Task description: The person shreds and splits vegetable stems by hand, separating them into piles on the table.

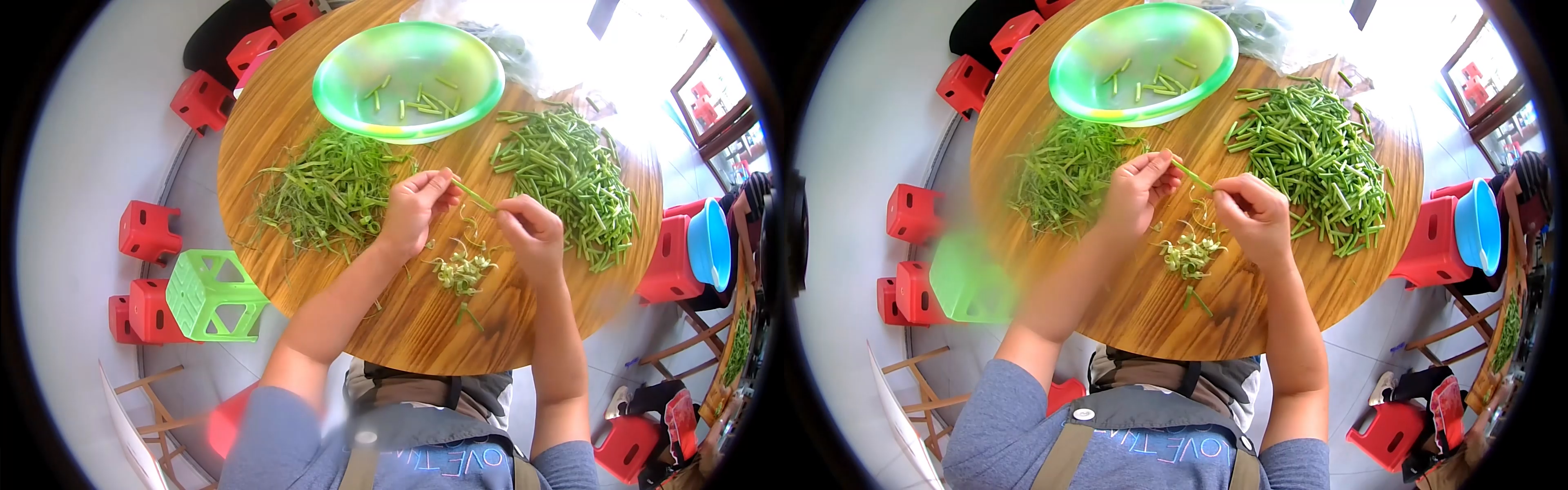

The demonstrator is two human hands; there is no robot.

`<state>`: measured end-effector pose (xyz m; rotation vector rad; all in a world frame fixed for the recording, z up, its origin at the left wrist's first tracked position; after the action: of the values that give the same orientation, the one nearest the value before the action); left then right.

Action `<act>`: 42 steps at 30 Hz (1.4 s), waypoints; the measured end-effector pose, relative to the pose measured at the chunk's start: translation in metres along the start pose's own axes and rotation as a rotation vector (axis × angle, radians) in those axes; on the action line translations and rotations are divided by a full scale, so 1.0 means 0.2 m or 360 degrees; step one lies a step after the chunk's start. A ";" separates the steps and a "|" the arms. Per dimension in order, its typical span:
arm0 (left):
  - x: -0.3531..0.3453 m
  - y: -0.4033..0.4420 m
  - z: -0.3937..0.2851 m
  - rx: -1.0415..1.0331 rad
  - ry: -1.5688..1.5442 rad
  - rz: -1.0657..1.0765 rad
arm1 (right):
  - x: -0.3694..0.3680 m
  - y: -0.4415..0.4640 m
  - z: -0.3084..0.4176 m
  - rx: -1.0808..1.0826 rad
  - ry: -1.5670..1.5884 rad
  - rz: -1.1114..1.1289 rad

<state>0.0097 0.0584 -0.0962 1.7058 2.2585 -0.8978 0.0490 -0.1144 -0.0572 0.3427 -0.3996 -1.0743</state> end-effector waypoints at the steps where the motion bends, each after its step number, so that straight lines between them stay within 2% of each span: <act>1: 0.03 0.01 -0.01 0.0031 -0.0087 -0.0006 | 0.01 0.00 0.02 -0.0070 0.0133 -0.0041; 5: 0.07 0.02 -0.02 0.0132 -0.0281 -0.0032 | 0.05 -0.01 0.01 -0.0268 0.0717 -0.0058; 10: 0.05 0.01 -0.05 0.0112 -0.0269 0.0052 | -0.04 -0.01 0.02 -0.0340 0.0015 0.0560; 12: 0.05 0.02 -0.05 0.0097 -0.0142 0.0099 | -0.09 -0.01 0.04 0.0025 -0.0314 0.0560; 15: 0.03 0.01 -0.05 0.0004 0.0112 0.0103 | -0.09 -0.01 0.02 0.0200 -0.0453 0.0508; 21: 0.00 0.00 -0.04 -0.0110 0.0302 0.0028 | -0.09 0.00 0.06 0.0289 -0.0521 0.0320; 24: 0.00 0.00 -0.02 -0.0129 0.0369 -0.0011 | -0.11 -0.01 0.05 0.0443 -0.0609 0.0367; 42: -0.01 0.00 0.02 -0.0155 0.0638 -0.0064 | -0.13 -0.02 0.04 0.0536 -0.0699 0.0397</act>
<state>0.0097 0.0545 -0.0975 1.9429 2.5385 -0.4721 0.0310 -0.0947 -0.0562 0.3420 -0.9965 -0.8303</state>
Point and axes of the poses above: each hand's wrist, its own y-axis towards the middle knuckle, its own x-axis out of the back of the hand, z = x × y, the point moved 4 cm from there along y, towards the middle knuckle, and after that the axes turned 12 degrees about x, right-handed, at the moved point
